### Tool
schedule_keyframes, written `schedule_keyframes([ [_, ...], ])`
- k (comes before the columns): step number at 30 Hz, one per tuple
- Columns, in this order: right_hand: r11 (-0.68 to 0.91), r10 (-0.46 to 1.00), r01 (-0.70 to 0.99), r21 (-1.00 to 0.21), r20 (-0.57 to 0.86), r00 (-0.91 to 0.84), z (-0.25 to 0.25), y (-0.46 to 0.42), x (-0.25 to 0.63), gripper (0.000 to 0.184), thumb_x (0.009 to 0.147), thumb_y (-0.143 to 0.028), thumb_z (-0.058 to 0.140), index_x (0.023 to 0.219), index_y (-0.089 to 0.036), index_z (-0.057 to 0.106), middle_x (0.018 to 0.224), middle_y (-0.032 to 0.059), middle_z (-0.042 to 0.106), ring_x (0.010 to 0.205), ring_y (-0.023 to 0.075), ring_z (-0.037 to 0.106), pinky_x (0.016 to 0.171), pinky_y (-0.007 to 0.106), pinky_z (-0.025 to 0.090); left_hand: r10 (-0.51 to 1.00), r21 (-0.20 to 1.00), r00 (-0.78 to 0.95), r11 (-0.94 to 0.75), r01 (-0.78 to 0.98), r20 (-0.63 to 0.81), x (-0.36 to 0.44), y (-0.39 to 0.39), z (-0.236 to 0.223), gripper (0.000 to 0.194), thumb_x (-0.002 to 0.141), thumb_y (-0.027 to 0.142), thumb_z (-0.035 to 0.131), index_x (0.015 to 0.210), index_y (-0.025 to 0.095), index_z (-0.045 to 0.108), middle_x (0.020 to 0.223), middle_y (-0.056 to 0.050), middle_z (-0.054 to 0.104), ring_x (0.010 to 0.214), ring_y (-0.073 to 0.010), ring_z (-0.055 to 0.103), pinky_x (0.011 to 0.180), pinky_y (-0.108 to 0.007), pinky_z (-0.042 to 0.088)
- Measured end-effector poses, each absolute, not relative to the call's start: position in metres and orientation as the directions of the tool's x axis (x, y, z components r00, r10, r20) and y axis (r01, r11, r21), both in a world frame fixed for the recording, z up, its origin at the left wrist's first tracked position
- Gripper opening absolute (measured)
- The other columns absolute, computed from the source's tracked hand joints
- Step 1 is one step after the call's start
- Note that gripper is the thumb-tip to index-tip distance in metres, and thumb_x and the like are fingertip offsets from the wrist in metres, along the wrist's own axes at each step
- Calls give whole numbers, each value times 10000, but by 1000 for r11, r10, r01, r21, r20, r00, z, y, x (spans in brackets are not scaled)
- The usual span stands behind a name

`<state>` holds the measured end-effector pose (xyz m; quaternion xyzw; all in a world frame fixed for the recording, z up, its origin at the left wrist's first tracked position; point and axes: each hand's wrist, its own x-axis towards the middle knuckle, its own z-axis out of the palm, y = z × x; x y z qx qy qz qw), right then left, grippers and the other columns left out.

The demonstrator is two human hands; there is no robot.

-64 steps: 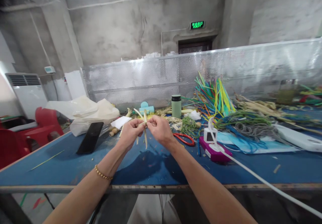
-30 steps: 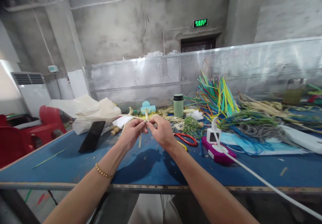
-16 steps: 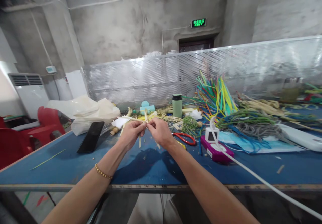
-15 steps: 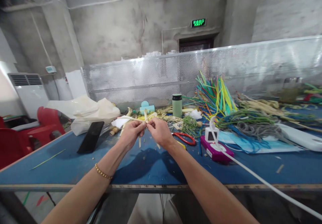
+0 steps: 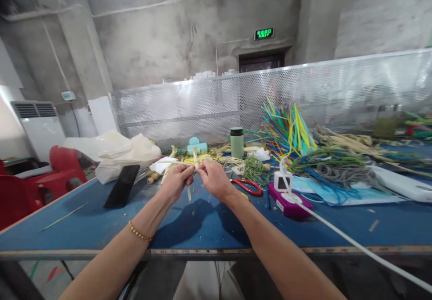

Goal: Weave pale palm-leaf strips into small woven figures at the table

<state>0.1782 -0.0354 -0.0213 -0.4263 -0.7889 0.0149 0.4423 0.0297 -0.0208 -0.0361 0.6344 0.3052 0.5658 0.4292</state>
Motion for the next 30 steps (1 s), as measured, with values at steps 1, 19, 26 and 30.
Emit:
schedule_keyframes([
  [1,634,689,657,-408,684,-240,-21,-35,178,118,842,-172,535,724,-168,541,641,8,577,601,129,503,606,241,345,871,889,177,-446,-106,458,29,-21,-36,362,713,427,670,542,142,528,431,33,423,431,-61,325,488,-239,238],
  [19,633,770,559,-536,508,-386,15,-49,194,250,802,-292,549,625,-132,624,547,-12,550,526,90,451,495,220,307,852,926,406,-376,32,331,26,-35,-31,275,656,360,748,664,89,701,537,-23,573,427,-47,362,436,-225,220],
  [26,573,819,576,-583,391,-420,24,-19,189,17,649,-144,607,661,-138,616,574,-10,586,493,87,492,470,209,339,860,939,379,-330,-99,342,30,-41,-24,274,615,304,788,730,122,619,579,3,577,439,-45,385,439,-207,224],
  [30,537,819,437,-721,323,-474,24,-7,192,85,700,-203,583,637,-146,584,568,-6,578,439,69,466,422,200,340,866,932,346,-321,-170,361,27,-36,-24,227,668,305,743,706,106,641,591,5,528,479,-40,360,463,-212,211],
])
